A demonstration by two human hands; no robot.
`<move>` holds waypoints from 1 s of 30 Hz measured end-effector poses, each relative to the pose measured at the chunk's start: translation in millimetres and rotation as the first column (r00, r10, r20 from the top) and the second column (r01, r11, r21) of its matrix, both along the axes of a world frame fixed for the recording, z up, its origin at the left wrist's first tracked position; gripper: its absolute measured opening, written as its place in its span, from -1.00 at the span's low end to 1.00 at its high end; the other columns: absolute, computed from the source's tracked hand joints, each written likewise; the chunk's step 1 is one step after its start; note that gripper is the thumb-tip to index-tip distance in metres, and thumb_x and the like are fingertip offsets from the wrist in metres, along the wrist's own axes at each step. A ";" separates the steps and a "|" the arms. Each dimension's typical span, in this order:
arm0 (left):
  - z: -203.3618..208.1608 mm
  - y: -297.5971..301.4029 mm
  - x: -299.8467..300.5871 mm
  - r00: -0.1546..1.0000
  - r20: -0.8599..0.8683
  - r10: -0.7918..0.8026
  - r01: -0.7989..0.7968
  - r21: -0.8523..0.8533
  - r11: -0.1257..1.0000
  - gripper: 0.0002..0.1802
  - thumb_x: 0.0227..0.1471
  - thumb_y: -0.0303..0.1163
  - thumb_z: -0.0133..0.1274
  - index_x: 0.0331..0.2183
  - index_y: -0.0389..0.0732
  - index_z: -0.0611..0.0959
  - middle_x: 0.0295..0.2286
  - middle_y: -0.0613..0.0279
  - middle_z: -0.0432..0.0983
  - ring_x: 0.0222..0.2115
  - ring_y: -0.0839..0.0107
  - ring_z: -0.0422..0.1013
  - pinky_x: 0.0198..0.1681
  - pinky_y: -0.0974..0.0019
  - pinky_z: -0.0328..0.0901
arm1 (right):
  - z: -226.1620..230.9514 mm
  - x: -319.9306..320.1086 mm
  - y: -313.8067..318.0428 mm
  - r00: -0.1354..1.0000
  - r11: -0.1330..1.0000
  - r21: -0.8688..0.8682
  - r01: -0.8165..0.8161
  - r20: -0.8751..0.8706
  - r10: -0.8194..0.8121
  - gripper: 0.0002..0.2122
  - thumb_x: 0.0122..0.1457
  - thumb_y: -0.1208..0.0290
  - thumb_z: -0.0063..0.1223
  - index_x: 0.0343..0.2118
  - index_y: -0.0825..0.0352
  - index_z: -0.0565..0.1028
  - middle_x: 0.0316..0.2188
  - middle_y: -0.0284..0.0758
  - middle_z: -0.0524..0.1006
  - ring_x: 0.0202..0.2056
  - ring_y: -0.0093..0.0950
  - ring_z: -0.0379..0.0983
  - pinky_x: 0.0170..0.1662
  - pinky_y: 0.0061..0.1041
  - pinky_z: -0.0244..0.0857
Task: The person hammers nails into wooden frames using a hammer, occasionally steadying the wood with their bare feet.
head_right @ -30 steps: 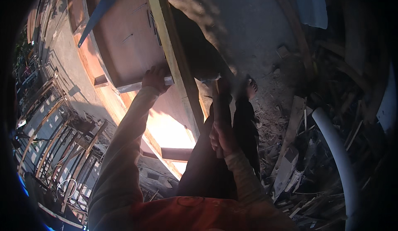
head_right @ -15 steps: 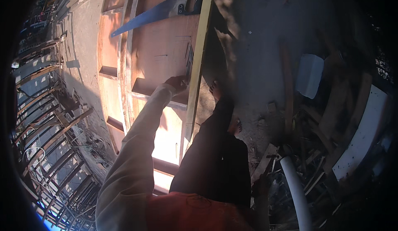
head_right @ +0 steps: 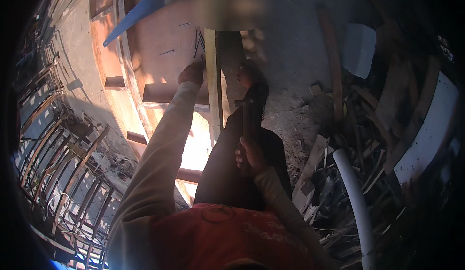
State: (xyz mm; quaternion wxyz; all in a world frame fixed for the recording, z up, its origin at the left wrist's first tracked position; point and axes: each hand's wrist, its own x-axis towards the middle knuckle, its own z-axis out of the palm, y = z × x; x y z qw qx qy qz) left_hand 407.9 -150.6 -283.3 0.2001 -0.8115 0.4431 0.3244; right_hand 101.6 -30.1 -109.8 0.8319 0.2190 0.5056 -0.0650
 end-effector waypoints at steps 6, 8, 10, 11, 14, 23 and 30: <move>9.0 48.9 18.5 0.994 0.070 0.087 -0.085 -0.035 0.996 -0.74 0.16 -0.20 -0.07 -0.22 -0.16 0.54 -0.15 -0.10 0.56 -0.15 -0.03 0.53 -0.09 -0.05 0.41 | -14.6 -23.7 18.6 0.978 0.975 -0.168 0.147 -0.122 -0.168 -0.76 0.29 0.07 0.02 -0.35 0.12 0.36 -0.61 -0.47 0.39 -0.67 -0.62 0.31 -0.63 -0.50 0.27; 0.3 84.1 16.6 0.992 0.113 0.061 -0.052 -0.079 0.995 -0.75 0.17 -0.16 -0.07 -0.20 -0.09 0.49 -0.15 -0.10 0.56 -0.19 -0.06 0.54 -0.16 -0.08 0.44 | -29.8 -55.0 11.9 0.844 0.908 -0.238 0.343 -0.346 -0.410 -0.75 0.31 0.07 -0.03 -0.38 0.12 0.34 -0.63 -0.49 0.34 -0.69 -0.60 0.27 -0.64 -0.52 0.25; -3.5 104.8 -5.5 0.961 0.036 0.274 -0.261 -0.208 0.943 -0.70 0.14 -0.14 -0.03 -0.18 -0.08 0.37 -0.21 -0.06 0.56 -0.25 -0.14 0.54 -0.24 -0.15 0.43 | -44.6 -87.9 3.5 0.667 0.803 -0.474 0.360 -0.471 -0.578 -0.74 0.33 0.08 -0.07 -0.38 0.13 0.32 -0.65 -0.50 0.27 -0.69 -0.57 0.22 -0.63 -0.54 0.23; -3.5 102.8 -17.8 0.963 0.026 0.268 -0.257 -0.202 0.945 -0.70 0.14 -0.14 -0.03 -0.18 -0.08 0.37 -0.21 -0.06 0.56 -0.25 -0.14 0.54 -0.24 -0.15 0.43 | -40.9 -82.1 0.5 0.657 0.802 -0.476 0.360 -0.481 -0.580 -0.74 0.33 0.08 -0.07 -0.38 0.13 0.32 -0.65 -0.50 0.27 -0.69 -0.57 0.22 -0.63 -0.54 0.23; -6.2 96.8 -35.0 0.956 0.160 0.246 -0.224 -0.141 0.964 -0.63 0.12 -0.11 -0.02 -0.12 -0.06 0.32 -0.24 -0.02 0.55 -0.26 -0.17 0.53 -0.26 -0.18 0.41 | -19.0 14.4 9.0 0.360 0.759 -0.546 0.356 -0.669 -0.650 -0.68 0.34 0.05 -0.10 -0.45 0.16 0.27 -0.68 -0.50 0.20 -0.69 -0.53 0.21 -0.60 -0.50 0.19; -25.9 132.8 29.2 0.980 0.069 0.188 -0.150 -0.374 0.915 -0.73 0.12 -0.19 -0.02 -0.18 -0.11 0.46 -0.29 -0.01 0.58 -0.33 -0.09 0.55 -0.29 -0.12 0.43 | -4.4 -56.7 49.0 0.959 0.946 -0.310 0.097 -0.224 -0.172 -0.76 0.29 0.09 -0.01 -0.39 0.11 0.32 -0.68 -0.52 0.26 -0.73 -0.64 0.19 -0.65 -0.52 0.19; 95.3 114.6 -43.2 0.463 -0.692 0.554 -0.816 -0.089 0.571 -0.65 0.05 -0.43 -0.01 -0.10 -0.29 0.60 -0.50 0.11 0.59 -0.56 0.40 0.52 -0.49 0.29 0.42 | 45.0 -263.5 81.0 0.760 0.949 -0.284 -0.137 -0.644 -0.083 -0.71 0.26 0.05 0.04 -0.48 0.05 0.27 -0.74 -0.57 0.14 -0.76 -0.62 0.13 -0.72 -0.54 0.05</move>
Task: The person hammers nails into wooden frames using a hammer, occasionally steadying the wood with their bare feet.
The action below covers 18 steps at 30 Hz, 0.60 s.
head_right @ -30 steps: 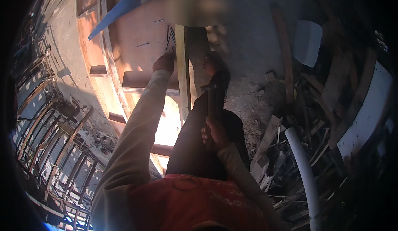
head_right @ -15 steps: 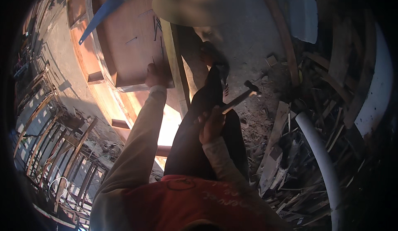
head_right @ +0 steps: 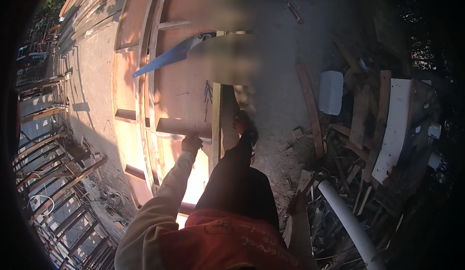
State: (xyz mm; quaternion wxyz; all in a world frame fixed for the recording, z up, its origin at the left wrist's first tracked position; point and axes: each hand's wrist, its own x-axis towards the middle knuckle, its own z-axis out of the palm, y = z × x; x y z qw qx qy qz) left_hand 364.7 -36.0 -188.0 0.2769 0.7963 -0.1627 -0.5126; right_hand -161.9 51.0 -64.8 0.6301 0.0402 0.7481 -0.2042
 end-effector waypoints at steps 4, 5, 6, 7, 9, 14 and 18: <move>102.1 45.3 -26.1 0.982 -0.188 0.001 0.016 0.087 0.996 -0.82 0.03 -0.56 0.06 -0.24 -0.31 0.56 -0.51 0.07 0.57 -0.58 0.37 0.51 -0.52 0.29 0.46 | 8.2 -28.8 -35.9 0.927 0.924 0.096 -0.369 -0.028 0.373 -0.71 0.25 0.04 0.04 -0.43 0.09 0.29 -0.68 -0.52 0.19 -0.70 -0.59 0.17 -0.65 -0.52 0.09; 121.7 43.8 -30.6 0.982 -0.004 -0.189 0.189 0.062 0.980 -0.81 0.02 -0.46 0.10 -0.28 -0.30 0.62 -0.48 0.07 0.60 -0.52 0.35 0.55 -0.45 0.28 0.46 | 7.4 -32.4 -56.0 0.891 0.889 0.095 -0.448 -0.042 0.453 -0.71 0.25 0.03 0.04 -0.42 0.10 0.29 -0.66 -0.51 0.21 -0.69 -0.58 0.18 -0.64 -0.51 0.09; 123.8 52.6 -27.0 0.956 0.093 -0.279 0.272 0.084 0.959 -0.81 -0.01 -0.38 0.13 -0.34 -0.29 0.66 -0.47 0.08 0.62 -0.47 0.34 0.57 -0.39 0.26 0.47 | 5.6 -30.7 -74.8 0.839 0.838 0.100 -0.536 -0.042 0.542 -0.71 0.25 0.03 0.04 -0.40 0.11 0.30 -0.65 -0.50 0.22 -0.67 -0.57 0.19 -0.62 -0.50 0.10; 122.9 62.7 -25.4 0.914 0.185 -0.360 0.343 0.116 0.932 -0.77 -0.04 -0.30 0.17 -0.40 -0.28 0.70 -0.45 0.09 0.64 -0.42 0.33 0.59 -0.32 0.25 0.47 | 3.4 -30.0 -95.2 0.781 0.781 0.099 -0.617 -0.049 0.623 -0.71 0.25 0.03 0.04 -0.39 0.12 0.31 -0.64 -0.48 0.23 -0.66 -0.57 0.21 -0.60 -0.50 0.11; 125.1 38.0 -28.1 0.974 -0.009 -0.225 0.220 0.251 0.943 -0.80 -0.10 -0.27 0.22 -0.53 -0.20 0.73 -0.46 0.13 0.64 -0.32 0.30 0.59 -0.21 0.18 0.46 | 3.9 -40.0 -135.5 0.669 0.677 0.103 -0.729 -0.104 0.736 -0.70 0.25 0.02 0.04 -0.36 0.14 0.32 -0.61 -0.46 0.25 -0.63 -0.55 0.23 -0.57 -0.49 0.13; 82.6 -0.4 -10.9 0.997 -0.017 -0.076 0.078 0.154 0.985 -0.73 -0.17 -0.33 0.24 -0.38 -0.29 0.66 -0.44 -0.03 0.63 -0.39 0.18 0.58 -0.25 0.24 0.46 | -4.3 -42.8 -265.2 0.462 0.486 0.030 -0.874 -0.260 0.848 -0.67 0.24 0.00 0.03 -0.30 0.19 0.34 -0.53 -0.40 0.32 -0.56 -0.51 0.28 -0.48 -0.45 0.18; 79.3 -18.0 33.7 0.594 0.052 -0.803 0.790 0.150 0.594 -0.64 -0.10 -0.16 0.24 -0.26 -0.15 0.70 -0.38 0.09 0.65 -0.36 0.13 0.58 -0.21 0.11 0.48 | -10.7 -26.7 -377.6 0.353 0.372 -0.010 -0.928 -0.336 0.873 -0.64 0.23 -0.02 0.03 -0.24 0.23 0.37 -0.48 -0.35 0.36 -0.51 -0.48 0.33 -0.42 -0.43 0.22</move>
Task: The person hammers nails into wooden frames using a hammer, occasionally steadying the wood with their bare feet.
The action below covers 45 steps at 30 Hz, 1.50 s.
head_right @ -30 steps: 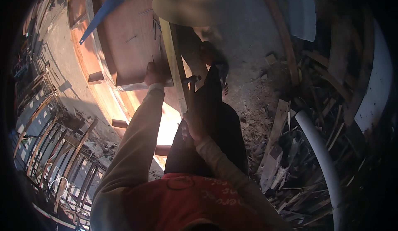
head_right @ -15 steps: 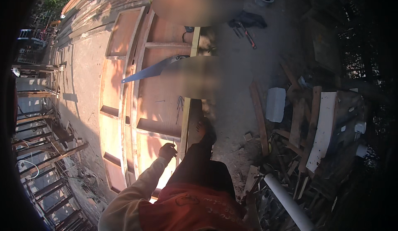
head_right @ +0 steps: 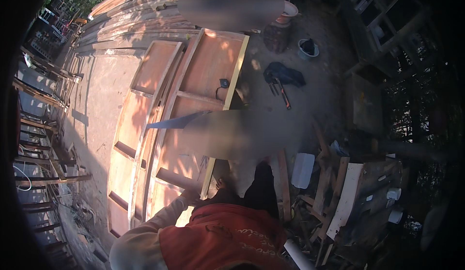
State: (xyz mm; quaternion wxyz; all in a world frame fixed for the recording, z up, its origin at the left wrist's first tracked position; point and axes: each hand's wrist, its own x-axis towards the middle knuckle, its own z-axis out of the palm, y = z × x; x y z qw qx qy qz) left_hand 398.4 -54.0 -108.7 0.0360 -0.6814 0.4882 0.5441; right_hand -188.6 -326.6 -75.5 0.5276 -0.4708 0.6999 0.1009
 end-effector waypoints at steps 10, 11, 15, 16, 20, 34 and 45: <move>57.0 -151.1 -56.6 0.841 -0.119 0.528 -0.462 0.352 0.814 -0.71 -0.02 -0.14 0.27 -0.24 -0.03 0.72 -0.33 0.11 0.66 -0.29 0.23 0.58 -0.15 0.21 0.46 | -32.2 -42.7 -202.7 0.974 0.982 -0.019 -0.187 -0.131 0.183 -0.53 0.22 -0.05 0.03 -0.11 0.33 0.42 -0.33 -0.22 0.49 -0.37 -0.41 0.44 -0.25 -0.36 0.31; 73.2 -168.4 -70.4 0.895 -0.068 0.441 -0.415 0.231 0.880 -0.68 -0.03 -0.11 0.27 -0.27 -0.08 0.71 -0.26 0.06 0.63 -0.22 0.15 0.56 -0.09 0.16 0.43 | -36.3 -55.1 -207.2 0.968 0.980 0.011 -0.200 -0.150 0.200 -0.52 0.22 -0.06 0.03 -0.10 0.34 0.43 -0.32 -0.21 0.50 -0.36 -0.40 0.45 -0.23 -0.36 0.32; 118.8 -214.9 -101.5 0.963 0.086 0.255 -0.264 0.113 0.958 -0.71 0.02 -0.15 0.19 -0.23 -0.08 0.70 -0.24 -0.03 0.62 -0.17 0.05 0.53 -0.06 0.14 0.39 | -53.6 -82.7 -240.6 0.946 0.960 0.063 -0.274 -0.160 0.281 -0.47 0.21 -0.07 0.03 -0.05 0.38 0.45 -0.26 -0.16 0.55 -0.30 -0.37 0.49 -0.16 -0.33 0.35; 128.6 -213.3 -107.8 0.956 0.104 0.275 -0.286 0.123 0.950 -0.71 0.02 -0.15 0.19 -0.23 -0.08 0.70 -0.24 -0.03 0.62 -0.17 0.05 0.53 -0.06 0.14 0.39 | -61.9 -73.2 -250.9 0.938 0.947 0.066 -0.314 -0.135 0.320 -0.46 0.21 -0.08 0.03 -0.03 0.39 0.45 -0.25 -0.14 0.56 -0.29 -0.36 0.50 -0.15 -0.32 0.36; 124.4 -205.3 -145.4 0.890 0.122 0.440 -0.449 0.054 0.892 -0.73 0.09 -0.31 0.05 -0.15 -0.12 0.65 -0.22 -0.08 0.60 -0.16 0.08 0.54 -0.09 0.16 0.38 | -57.5 -27.2 -298.7 0.913 0.911 0.140 -0.388 -0.078 0.400 -0.43 0.23 -0.08 -0.03 0.03 0.39 0.46 -0.18 -0.08 0.59 -0.20 -0.28 0.53 -0.07 -0.29 0.38; 14.0 -309.2 -158.7 0.201 0.035 0.979 -0.970 -0.130 0.204 -0.71 0.11 -0.22 -0.03 -0.14 -0.08 0.57 -0.31 -0.13 0.58 -0.27 -0.15 0.51 -0.20 -0.05 0.36 | -107.6 123.6 -527.2 0.085 0.075 -0.052 -0.996 -0.249 0.965 -0.67 0.26 0.04 -0.11 -0.11 0.13 0.54 -0.23 -0.15 0.59 -0.19 -0.09 0.55 -0.14 -0.02 0.38; 90.8 -348.4 38.4 -0.225 -0.239 0.945 -0.914 -0.285 -0.290 -0.72 0.10 -0.36 -0.12 -0.20 -0.27 0.57 -0.52 0.14 0.54 -0.55 0.37 0.47 -0.42 0.25 0.37 | 34.2 403.0 -567.5 0.583 0.246 -0.705 -0.665 -0.284 0.761 -0.69 0.24 0.25 0.05 -0.18 0.45 0.48 -0.33 0.01 0.58 -0.28 0.02 0.52 -0.18 -0.17 0.38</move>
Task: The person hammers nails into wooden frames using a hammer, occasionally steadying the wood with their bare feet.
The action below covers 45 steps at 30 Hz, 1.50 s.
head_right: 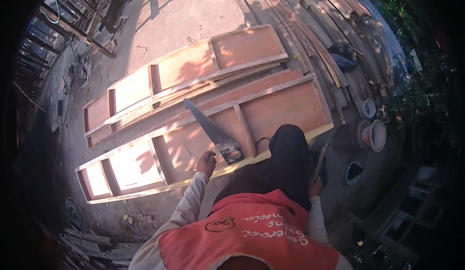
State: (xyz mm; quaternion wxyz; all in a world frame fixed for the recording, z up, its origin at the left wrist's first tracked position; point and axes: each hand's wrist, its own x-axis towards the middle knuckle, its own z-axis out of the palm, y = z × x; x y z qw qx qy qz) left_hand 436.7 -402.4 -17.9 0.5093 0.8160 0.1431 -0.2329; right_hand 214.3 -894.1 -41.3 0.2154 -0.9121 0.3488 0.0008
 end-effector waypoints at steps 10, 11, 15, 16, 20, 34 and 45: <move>-75.9 -26.8 6.0 0.824 -0.354 0.442 -0.555 -0.350 0.755 -0.86 0.09 -0.42 -0.10 -0.32 -0.22 0.52 -0.58 0.26 0.41 -0.71 0.53 0.28 -0.71 0.43 0.15 | 102.8 239.6 90.5 0.976 0.867 0.482 -0.124 0.219 0.018 -0.77 0.16 0.35 0.20 -0.27 0.38 0.44 -0.49 -0.36 0.54 -0.44 -0.59 0.51 -0.38 -0.49 0.38; -75.4 -30.3 5.9 0.815 -0.372 0.444 -0.565 -0.345 0.750 -0.86 0.09 -0.42 -0.10 -0.32 -0.22 0.52 -0.58 0.26 0.41 -0.71 0.53 0.28 -0.71 0.43 0.15 | 87.6 249.6 87.3 0.971 0.857 0.494 -0.147 0.238 0.029 -0.78 0.15 0.35 0.21 -0.28 0.36 0.43 -0.50 -0.39 0.53 -0.44 -0.61 0.51 -0.39 -0.51 0.37; -90.2 -28.6 14.3 0.752 -0.447 0.484 -0.638 -0.313 0.704 -0.88 0.09 -0.44 -0.12 -0.35 -0.19 0.52 -0.63 0.31 0.41 -0.74 0.54 0.26 -0.73 0.44 0.15 | -35.2 295.7 82.2 0.898 0.822 0.389 -0.416 0.038 0.437 -0.76 0.11 0.29 0.24 -0.25 0.27 0.46 -0.52 -0.27 0.55 -0.48 -0.38 0.56 -0.39 -0.36 0.40; -96.7 -21.7 16.1 0.726 -0.465 0.506 -0.665 -0.290 0.688 -0.88 0.10 -0.45 -0.12 -0.34 -0.19 0.51 -0.63 0.31 0.41 -0.75 0.54 0.25 -0.73 0.44 0.14 | -48.5 310.8 94.8 0.896 0.815 0.406 -0.414 0.025 0.443 -0.76 0.11 0.29 0.24 -0.25 0.27 0.46 -0.52 -0.27 0.55 -0.48 -0.38 0.56 -0.39 -0.36 0.40; -115.5 -23.1 35.6 0.691 -0.481 0.539 -0.705 -0.285 0.650 -0.88 0.14 -0.47 -0.15 -0.33 -0.21 0.50 -0.62 0.32 0.40 -0.73 0.57 0.25 -0.70 0.46 0.15 | -82.8 353.3 130.7 0.738 0.688 0.426 -0.587 -0.067 0.671 -0.73 0.11 0.21 0.21 -0.24 0.26 0.47 -0.47 -0.13 0.57 -0.39 -0.11 0.57 -0.32 -0.22 0.42; -145.9 -128.3 185.2 0.749 -0.405 0.524 -0.646 -0.622 0.442 -0.83 0.25 -0.42 -0.07 -0.20 -0.26 0.56 -0.39 0.29 0.54 -0.52 0.61 0.37 -0.46 0.50 0.27 | -89.2 424.7 214.2 0.852 0.536 0.733 -0.418 0.113 0.511 -0.73 0.14 0.36 0.22 -0.15 0.40 0.52 -0.45 -0.26 0.59 -0.36 -0.54 0.56 -0.31 -0.43 0.43; -136.3 -121.7 196.8 0.684 -0.440 0.581 -0.708 -0.591 0.385 -0.70 0.24 -0.44 -0.09 -0.01 -0.32 0.45 -0.30 0.10 0.58 -0.51 0.53 0.42 -0.41 0.44 0.34 | -83.0 457.4 234.8 0.924 0.422 0.895 -0.144 -0.031 0.382 -0.79 0.18 0.51 0.15 -0.14 0.36 0.47 -0.42 -0.40 0.55 -0.54 -0.74 0.40 -0.54 -0.68 0.28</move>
